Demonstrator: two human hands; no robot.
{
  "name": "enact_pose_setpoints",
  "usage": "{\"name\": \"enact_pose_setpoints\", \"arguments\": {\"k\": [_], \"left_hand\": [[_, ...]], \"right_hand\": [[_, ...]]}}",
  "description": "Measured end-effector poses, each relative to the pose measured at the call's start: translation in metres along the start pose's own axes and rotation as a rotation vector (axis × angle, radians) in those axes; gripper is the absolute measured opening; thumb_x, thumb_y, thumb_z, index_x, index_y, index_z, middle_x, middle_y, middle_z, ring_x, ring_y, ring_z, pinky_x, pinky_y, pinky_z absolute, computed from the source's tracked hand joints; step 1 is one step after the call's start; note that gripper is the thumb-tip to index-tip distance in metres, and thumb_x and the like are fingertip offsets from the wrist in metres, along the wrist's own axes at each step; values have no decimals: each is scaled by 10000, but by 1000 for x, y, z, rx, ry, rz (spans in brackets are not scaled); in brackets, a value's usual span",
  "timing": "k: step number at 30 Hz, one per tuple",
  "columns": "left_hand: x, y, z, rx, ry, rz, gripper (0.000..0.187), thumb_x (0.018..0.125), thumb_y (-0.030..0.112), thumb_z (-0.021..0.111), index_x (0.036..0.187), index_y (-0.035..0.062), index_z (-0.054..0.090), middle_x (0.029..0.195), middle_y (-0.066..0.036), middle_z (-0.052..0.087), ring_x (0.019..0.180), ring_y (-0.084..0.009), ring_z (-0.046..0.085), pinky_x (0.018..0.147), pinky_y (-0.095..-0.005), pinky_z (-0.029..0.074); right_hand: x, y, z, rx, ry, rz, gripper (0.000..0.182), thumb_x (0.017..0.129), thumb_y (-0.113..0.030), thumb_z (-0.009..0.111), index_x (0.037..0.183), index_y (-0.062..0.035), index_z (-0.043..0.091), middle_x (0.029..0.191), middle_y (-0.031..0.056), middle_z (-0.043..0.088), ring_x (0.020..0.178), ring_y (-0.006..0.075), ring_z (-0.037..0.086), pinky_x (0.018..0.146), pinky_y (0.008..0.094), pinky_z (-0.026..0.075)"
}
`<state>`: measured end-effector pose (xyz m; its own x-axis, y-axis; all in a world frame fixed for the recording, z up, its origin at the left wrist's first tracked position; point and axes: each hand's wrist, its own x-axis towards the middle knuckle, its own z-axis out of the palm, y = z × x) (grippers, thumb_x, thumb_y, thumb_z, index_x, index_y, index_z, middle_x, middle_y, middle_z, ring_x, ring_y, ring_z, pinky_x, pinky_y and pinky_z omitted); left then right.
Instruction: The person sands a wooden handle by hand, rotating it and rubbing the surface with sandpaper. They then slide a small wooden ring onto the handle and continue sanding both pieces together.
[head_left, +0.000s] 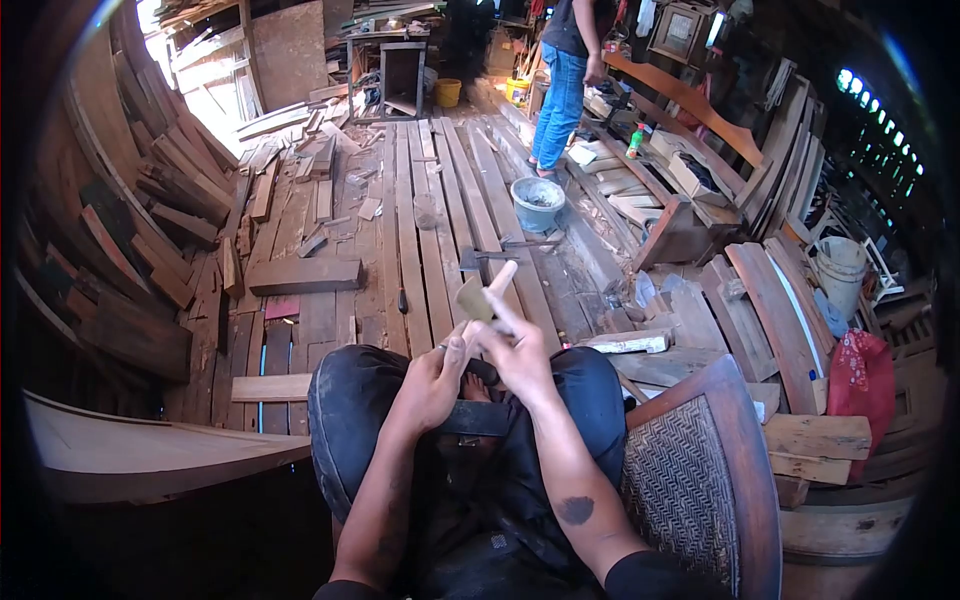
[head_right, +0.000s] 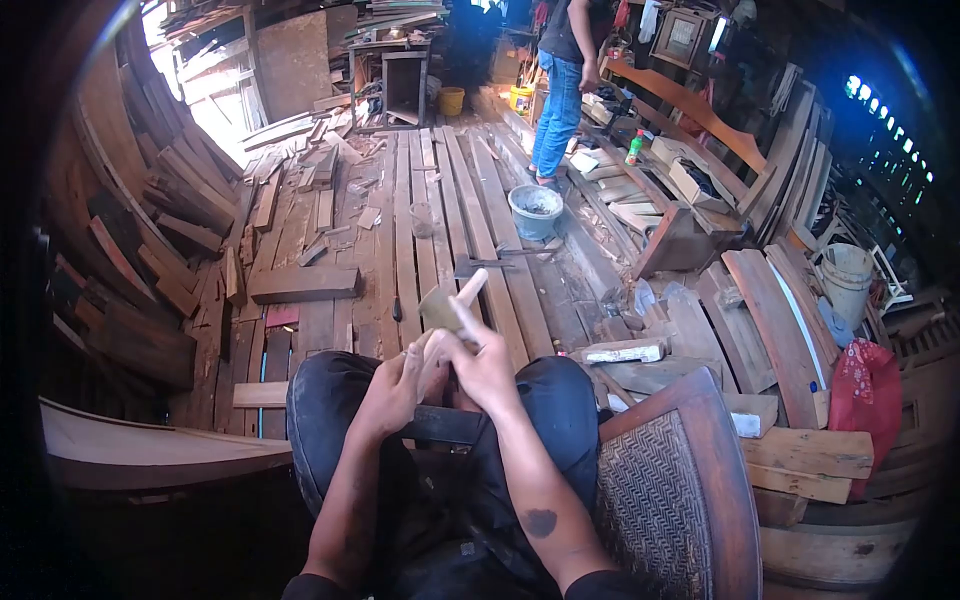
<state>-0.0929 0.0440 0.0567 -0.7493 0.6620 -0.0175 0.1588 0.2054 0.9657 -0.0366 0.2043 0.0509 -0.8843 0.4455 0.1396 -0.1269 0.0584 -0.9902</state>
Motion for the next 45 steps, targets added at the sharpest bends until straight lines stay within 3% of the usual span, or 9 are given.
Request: {"name": "enact_pose_setpoints", "arguments": {"k": [4,7,14,18,23,30,33,37,45], "left_hand": [[1,-5,5,33,79,107,662,1124,503,347,1482,-28,514,1196,-211,719,1110,-223,666,976,-364,509],[-1,-1,4,116,69,40,600,1112,459,402,1461,-16,519,1150,-329,694,1175,-450,659,964,-443,517],[0,-6,8,123,96,161,582,1103,462,407,1447,15,552,1044,-365,671,1109,-484,652,938,-461,520],[-4,7,6,170,79,43,561,1103,450,417,1442,29,566,1090,-354,670,1119,-472,653,939,-452,518],[4,-4,5,242,169,217,483,1077,384,523,1389,29,624,1060,-272,655,1029,-422,671,912,-445,526],[14,-15,5,-219,301,188,366,1020,262,678,1246,-20,623,1136,-150,616,985,-200,645,825,-329,541],[8,-4,1,-362,287,182,229,1055,198,631,1168,2,600,967,-38,649,851,-91,628,740,-271,529],[2,-6,2,-402,330,200,126,1062,138,618,1091,15,617,966,1,645,852,-41,582,725,-223,482],[5,0,-3,-524,413,205,90,1042,105,642,1070,20,653,920,1,670,862,-39,610,743,-215,492]], "right_hand": [[0,3,1,-152,11,-60,577,994,-55,678,1536,-27,484,936,48,731,821,59,639,777,244,543],[0,14,2,130,-13,58,561,965,-21,690,1501,-30,528,1004,104,741,858,99,678,767,265,563],[1,15,6,155,28,27,542,964,20,668,1489,-2,532,1023,77,728,893,95,675,798,258,564],[0,2,9,236,66,90,562,973,11,673,1509,-14,507,1033,71,725,895,101,674,815,259,572],[1,10,8,256,60,58,587,974,6,674,1528,-22,485,1118,107,732,986,102,667,860,268,542],[-12,-1,18,195,-105,-81,585,1009,53,583,1565,-47,431,1209,52,677,1044,81,642,911,249,541],[-19,-3,19,183,-233,-12,581,1010,75,554,1567,-38,429,1340,74,635,1176,104,610,1010,271,502],[-19,-5,22,9,-202,-248,586,1030,2,566,1588,-94,418,1236,61,655,985,82,631,881,262,546],[-24,4,35,217,-168,-59,566,1072,-119,562,1604,-110,367,930,23,632,763,53,575,658,221,503]]}}
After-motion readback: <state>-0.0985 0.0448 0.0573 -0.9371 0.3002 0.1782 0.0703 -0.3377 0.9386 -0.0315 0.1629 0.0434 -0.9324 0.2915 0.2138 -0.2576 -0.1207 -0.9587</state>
